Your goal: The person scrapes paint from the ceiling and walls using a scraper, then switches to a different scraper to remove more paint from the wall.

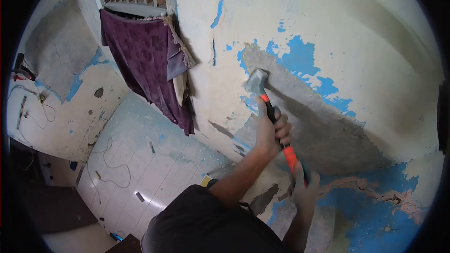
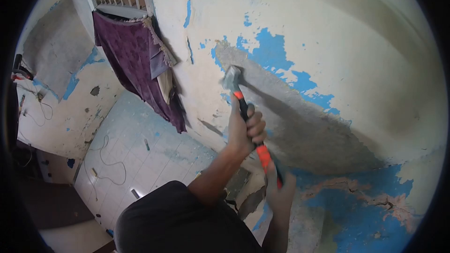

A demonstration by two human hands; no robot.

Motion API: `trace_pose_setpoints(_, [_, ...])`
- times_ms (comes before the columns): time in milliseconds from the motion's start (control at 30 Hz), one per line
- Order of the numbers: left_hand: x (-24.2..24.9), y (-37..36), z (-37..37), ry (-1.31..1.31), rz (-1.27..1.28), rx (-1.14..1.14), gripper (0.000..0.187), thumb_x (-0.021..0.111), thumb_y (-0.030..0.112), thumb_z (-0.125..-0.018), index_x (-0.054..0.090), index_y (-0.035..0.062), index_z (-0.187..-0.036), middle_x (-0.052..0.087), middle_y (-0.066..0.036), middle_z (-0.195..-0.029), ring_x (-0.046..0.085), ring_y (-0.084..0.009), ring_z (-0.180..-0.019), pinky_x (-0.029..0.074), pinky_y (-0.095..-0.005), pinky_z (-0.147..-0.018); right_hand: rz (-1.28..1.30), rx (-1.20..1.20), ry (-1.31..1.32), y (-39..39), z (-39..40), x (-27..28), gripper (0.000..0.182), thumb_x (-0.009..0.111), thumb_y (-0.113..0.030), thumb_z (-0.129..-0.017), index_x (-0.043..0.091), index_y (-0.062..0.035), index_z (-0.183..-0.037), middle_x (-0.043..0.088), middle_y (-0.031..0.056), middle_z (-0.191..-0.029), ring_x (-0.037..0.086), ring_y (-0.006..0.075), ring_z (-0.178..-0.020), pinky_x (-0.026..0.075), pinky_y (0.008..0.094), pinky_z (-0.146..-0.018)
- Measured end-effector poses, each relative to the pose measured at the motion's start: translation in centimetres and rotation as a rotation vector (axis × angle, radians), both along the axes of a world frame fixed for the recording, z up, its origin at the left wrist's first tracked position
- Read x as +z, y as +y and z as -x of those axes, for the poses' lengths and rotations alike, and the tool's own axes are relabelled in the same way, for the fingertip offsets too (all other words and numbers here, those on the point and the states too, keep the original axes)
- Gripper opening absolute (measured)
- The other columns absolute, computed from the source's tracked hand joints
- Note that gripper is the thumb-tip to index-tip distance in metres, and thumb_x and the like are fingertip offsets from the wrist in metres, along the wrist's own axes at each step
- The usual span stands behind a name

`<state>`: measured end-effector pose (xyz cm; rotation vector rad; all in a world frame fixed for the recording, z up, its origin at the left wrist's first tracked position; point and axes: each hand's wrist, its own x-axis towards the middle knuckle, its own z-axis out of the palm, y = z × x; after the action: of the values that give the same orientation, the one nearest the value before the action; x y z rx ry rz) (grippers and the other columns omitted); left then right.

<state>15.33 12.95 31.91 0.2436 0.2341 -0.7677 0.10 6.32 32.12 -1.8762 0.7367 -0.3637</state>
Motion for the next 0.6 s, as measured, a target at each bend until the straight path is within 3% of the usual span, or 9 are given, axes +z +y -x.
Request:
trace_pose_setpoints(100, [-1.0,0.0,-1.4,-0.024,0.036,0.067,0.055,0.030,0.069,-0.091,0.035,0.0177,-0.072,0.021,0.007,-0.054,0.017,-0.0060,-0.040,0.015,-0.0233,-0.035,-0.077,-0.005,0.042,0.7,-1.0,2.0,0.037,0.056,-0.027,-0.096,0.056,0.0040,-0.075,0.047,0.0002,-0.055,0.040,0.0075,-0.049,0.033,0.0268,-0.046])
trace_pose_setpoints(167, [-1.1,-0.1,-0.7,-0.023,0.043,0.016,0.056,0.029,0.069,-0.092,0.035,0.0175,-0.072,0.020,0.007,-0.053,0.016,-0.0059,-0.040,0.015,-0.0235,-0.035,0.018,0.067,-0.027,0.4,1.6,0.2,0.040,0.057,-0.035,-0.095,0.057,0.0025,-0.080,0.046,0.0003,-0.055,0.040,0.0075,-0.043,0.032,0.0254,-0.039])
trace_pose_setpoints(300, [-0.3,0.8,-1.0,-0.012,-0.033,0.044,0.055,0.029,0.069,-0.092,0.035,0.0174,-0.072,0.020,0.007,-0.053,0.016,-0.0055,-0.040,0.013,-0.0230,-0.035,0.071,-0.019,-0.023,1.2,-1.5,0.1,0.042,0.057,-0.039,-0.095,0.058,0.0024,-0.085,0.044,-0.0004,-0.055,0.040,0.0074,-0.041,0.032,0.0250,-0.036])
trace_pose_setpoints(400, [-1.7,1.2,-2.8,-0.060,-0.010,0.088,0.057,0.031,0.072,-0.090,0.035,0.0176,-0.074,0.020,0.007,-0.053,0.016,-0.0065,-0.040,0.014,-0.0236,-0.036,0.082,0.143,-0.031,0.5,-1.7,-0.4,0.042,0.056,-0.038,-0.095,0.057,0.0023,-0.084,0.043,-0.0007,-0.054,0.041,0.0073,-0.043,0.032,0.0257,-0.037])
trace_pose_setpoints(500, [0.3,1.3,-0.6,-0.024,-0.050,-0.076,0.057,0.029,0.072,-0.090,0.034,0.0175,-0.073,0.019,0.007,-0.053,0.015,-0.0064,-0.039,0.014,-0.0235,-0.036,0.003,0.076,-0.042,1.8,0.4,-0.4,0.040,0.055,-0.035,-0.096,0.056,0.0022,-0.081,0.044,-0.0001,-0.054,0.042,0.0074,-0.046,0.033,0.0262,-0.040])
trace_pose_setpoints(600, [-0.9,2.0,-2.6,-0.052,-0.044,0.004,0.058,0.029,0.073,-0.089,0.034,0.0173,-0.072,0.019,0.007,-0.053,0.015,-0.0063,-0.039,0.014,-0.0233,-0.036,0.082,-0.006,0.047,1.4,-2.0,-2.0,0.040,0.055,-0.029,-0.096,0.058,0.0040,-0.074,0.048,0.0017,-0.054,0.045,0.0065,-0.053,0.035,0.0263,-0.049])
